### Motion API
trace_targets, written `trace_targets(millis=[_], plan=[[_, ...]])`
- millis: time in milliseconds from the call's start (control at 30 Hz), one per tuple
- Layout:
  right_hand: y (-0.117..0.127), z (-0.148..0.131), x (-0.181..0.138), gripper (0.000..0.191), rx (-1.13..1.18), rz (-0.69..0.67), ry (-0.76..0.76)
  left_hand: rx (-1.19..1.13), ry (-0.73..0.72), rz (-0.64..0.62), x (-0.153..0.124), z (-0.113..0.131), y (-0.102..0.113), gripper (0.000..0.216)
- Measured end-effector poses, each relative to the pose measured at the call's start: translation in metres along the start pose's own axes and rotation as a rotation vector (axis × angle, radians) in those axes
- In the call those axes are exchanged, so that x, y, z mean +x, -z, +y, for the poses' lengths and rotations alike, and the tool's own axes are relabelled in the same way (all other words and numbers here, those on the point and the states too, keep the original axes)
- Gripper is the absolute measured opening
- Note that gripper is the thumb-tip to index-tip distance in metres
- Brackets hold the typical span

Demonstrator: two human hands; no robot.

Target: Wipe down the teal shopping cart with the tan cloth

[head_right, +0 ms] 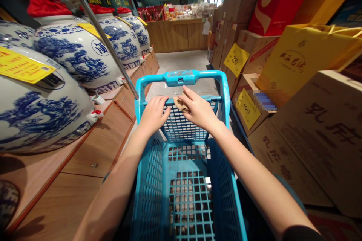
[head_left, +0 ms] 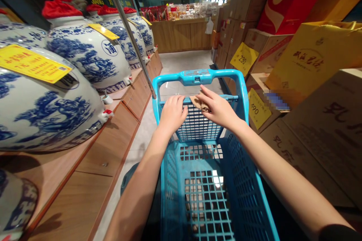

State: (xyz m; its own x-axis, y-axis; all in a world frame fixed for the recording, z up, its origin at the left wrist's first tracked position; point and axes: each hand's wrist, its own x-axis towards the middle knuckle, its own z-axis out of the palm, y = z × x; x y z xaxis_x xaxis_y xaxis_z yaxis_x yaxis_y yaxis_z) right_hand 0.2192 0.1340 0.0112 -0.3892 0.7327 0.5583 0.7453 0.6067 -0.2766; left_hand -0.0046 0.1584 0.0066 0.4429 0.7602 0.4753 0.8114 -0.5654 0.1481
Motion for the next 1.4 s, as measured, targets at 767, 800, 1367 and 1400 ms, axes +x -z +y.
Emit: trace_targets(millis=[767,800,1367,1400], plan=[[-0.002,0.008,0.0,0.075,0.023,0.156,-0.096,-0.248,-0.184,-0.07,0.001,0.012,0.008,0.047],[-0.002,0.007,0.0,0.071,0.028,0.144,-0.077,-0.246,-0.179,-0.07,0.001,0.012,0.007,0.047],[-0.005,0.006,0.0,0.045,0.292,0.121,0.132,-0.329,-0.232,0.026,0.001,0.011,0.007,0.059],[-0.006,0.005,0.001,0.048,0.309,0.123,0.134,-0.333,-0.252,0.026,0.001,0.011,0.007,0.062]])
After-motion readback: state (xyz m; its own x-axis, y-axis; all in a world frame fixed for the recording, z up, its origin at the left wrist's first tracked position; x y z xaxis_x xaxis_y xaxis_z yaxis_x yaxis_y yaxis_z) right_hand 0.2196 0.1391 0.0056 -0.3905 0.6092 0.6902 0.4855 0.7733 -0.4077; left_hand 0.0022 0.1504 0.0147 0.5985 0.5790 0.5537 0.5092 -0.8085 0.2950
